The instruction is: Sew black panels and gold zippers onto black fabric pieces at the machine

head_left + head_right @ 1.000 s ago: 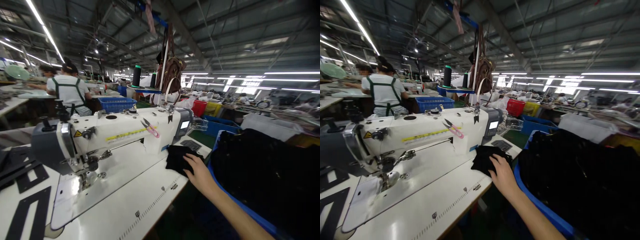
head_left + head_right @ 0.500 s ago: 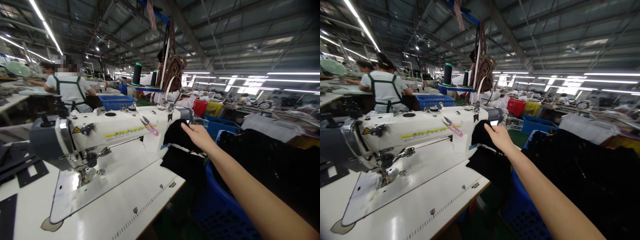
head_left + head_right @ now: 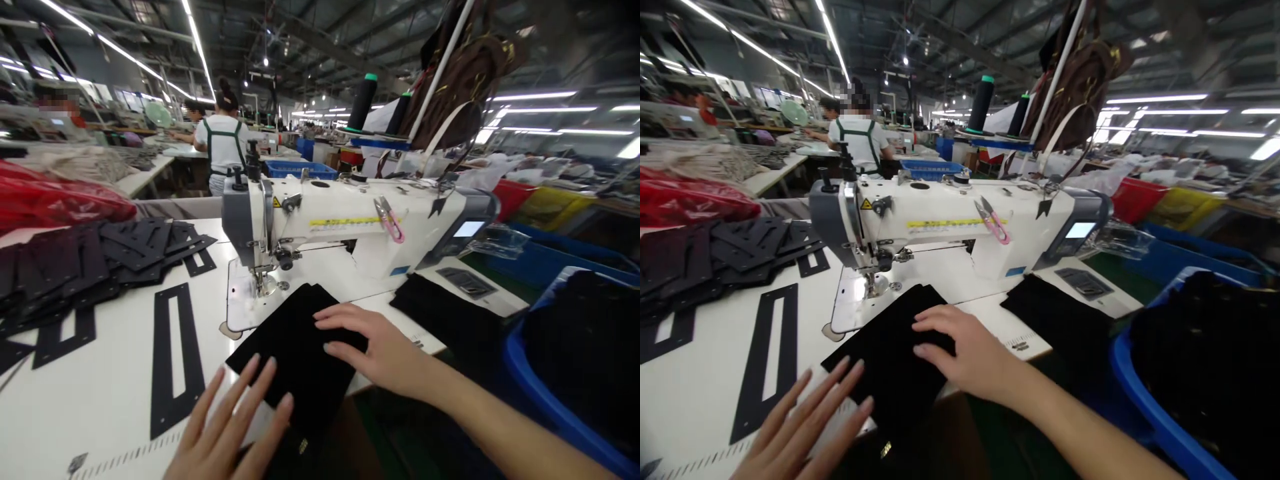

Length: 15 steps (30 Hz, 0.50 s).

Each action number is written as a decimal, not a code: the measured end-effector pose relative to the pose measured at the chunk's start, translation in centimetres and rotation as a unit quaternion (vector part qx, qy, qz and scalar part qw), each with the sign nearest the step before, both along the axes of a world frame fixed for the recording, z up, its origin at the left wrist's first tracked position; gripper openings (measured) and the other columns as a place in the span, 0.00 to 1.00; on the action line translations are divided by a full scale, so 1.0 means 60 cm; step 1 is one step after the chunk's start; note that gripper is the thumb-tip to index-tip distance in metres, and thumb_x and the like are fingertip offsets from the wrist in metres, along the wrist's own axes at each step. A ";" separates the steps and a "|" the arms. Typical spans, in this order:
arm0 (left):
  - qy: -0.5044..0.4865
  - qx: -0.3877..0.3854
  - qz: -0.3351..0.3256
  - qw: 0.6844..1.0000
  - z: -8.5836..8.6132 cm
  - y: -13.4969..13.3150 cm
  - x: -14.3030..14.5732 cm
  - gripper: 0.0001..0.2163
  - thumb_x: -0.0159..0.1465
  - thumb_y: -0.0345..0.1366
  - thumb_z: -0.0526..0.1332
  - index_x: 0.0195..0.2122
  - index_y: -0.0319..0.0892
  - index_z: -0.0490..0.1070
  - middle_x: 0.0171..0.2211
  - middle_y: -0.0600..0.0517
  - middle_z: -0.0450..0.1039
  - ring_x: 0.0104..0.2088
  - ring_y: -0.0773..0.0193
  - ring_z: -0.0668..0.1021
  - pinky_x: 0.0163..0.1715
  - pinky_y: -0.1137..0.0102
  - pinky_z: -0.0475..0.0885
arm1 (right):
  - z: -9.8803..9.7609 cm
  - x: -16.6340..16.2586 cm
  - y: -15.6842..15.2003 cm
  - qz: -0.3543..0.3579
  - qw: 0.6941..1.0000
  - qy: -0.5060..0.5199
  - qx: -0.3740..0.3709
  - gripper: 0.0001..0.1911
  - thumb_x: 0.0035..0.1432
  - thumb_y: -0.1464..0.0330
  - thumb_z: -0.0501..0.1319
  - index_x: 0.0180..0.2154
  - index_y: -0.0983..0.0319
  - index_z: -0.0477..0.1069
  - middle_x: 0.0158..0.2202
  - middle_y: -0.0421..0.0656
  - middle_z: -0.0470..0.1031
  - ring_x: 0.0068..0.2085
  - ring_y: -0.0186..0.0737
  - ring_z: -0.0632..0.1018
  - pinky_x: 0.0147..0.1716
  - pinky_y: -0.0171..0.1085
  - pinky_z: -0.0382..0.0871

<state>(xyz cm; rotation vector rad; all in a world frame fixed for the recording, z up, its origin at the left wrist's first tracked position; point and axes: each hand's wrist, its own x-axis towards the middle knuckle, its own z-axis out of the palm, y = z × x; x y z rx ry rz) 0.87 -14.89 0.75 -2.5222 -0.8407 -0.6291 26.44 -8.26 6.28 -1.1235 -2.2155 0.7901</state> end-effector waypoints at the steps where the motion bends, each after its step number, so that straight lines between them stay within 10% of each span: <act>1: 0.006 -0.004 -0.001 1.000 0.003 0.000 0.019 0.20 0.64 0.30 0.51 0.58 0.45 0.58 0.56 0.45 0.63 0.56 0.52 0.66 0.58 0.54 0.49 | -0.001 0.017 -0.002 0.017 0.999 -0.050 0.007 0.20 0.51 0.63 0.65 0.47 0.61 0.70 0.52 0.48 0.68 0.54 0.47 0.66 0.54 0.46 0.58; 3: -0.011 -0.024 -0.024 0.999 0.008 0.002 0.055 0.17 0.64 0.29 0.51 0.54 0.41 0.64 0.51 0.45 0.68 0.52 0.55 0.71 0.55 0.59 0.59 | -0.007 0.044 -0.008 0.039 0.991 -0.130 0.006 0.31 0.42 0.63 0.70 0.50 0.60 0.68 0.56 0.50 0.64 0.58 0.53 0.61 0.55 0.52 0.54; 6: -0.152 -0.154 -0.028 0.976 0.019 0.012 0.082 0.13 0.64 0.27 0.49 0.44 0.41 0.70 0.40 0.49 0.76 0.39 0.62 0.78 0.41 0.72 0.71 | -0.019 0.064 -0.017 0.016 0.994 -0.106 0.002 0.17 0.49 0.67 0.66 0.44 0.58 0.73 0.51 0.47 0.69 0.53 0.50 0.67 0.52 0.49 0.59; 10: -0.324 -0.484 0.122 0.804 0.054 0.032 0.070 0.10 0.64 0.39 0.53 0.33 0.43 0.72 0.26 0.54 0.74 0.26 0.64 0.76 0.24 0.76 0.69 | -0.018 0.067 -0.008 -0.036 0.997 0.015 -0.070 0.05 0.55 0.67 0.61 0.33 0.61 0.73 0.36 0.43 0.76 0.39 0.40 0.75 0.41 0.39 0.67; 15: -0.465 -0.584 0.161 0.645 0.080 0.038 0.051 0.17 0.55 0.51 0.60 0.27 0.40 0.71 0.17 0.57 0.64 0.18 0.68 0.67 0.18 0.77 0.61 | -0.006 0.065 0.020 -0.065 0.992 0.062 -0.093 0.07 0.56 0.65 0.59 0.32 0.61 0.71 0.37 0.43 0.76 0.40 0.40 0.75 0.44 0.38 0.64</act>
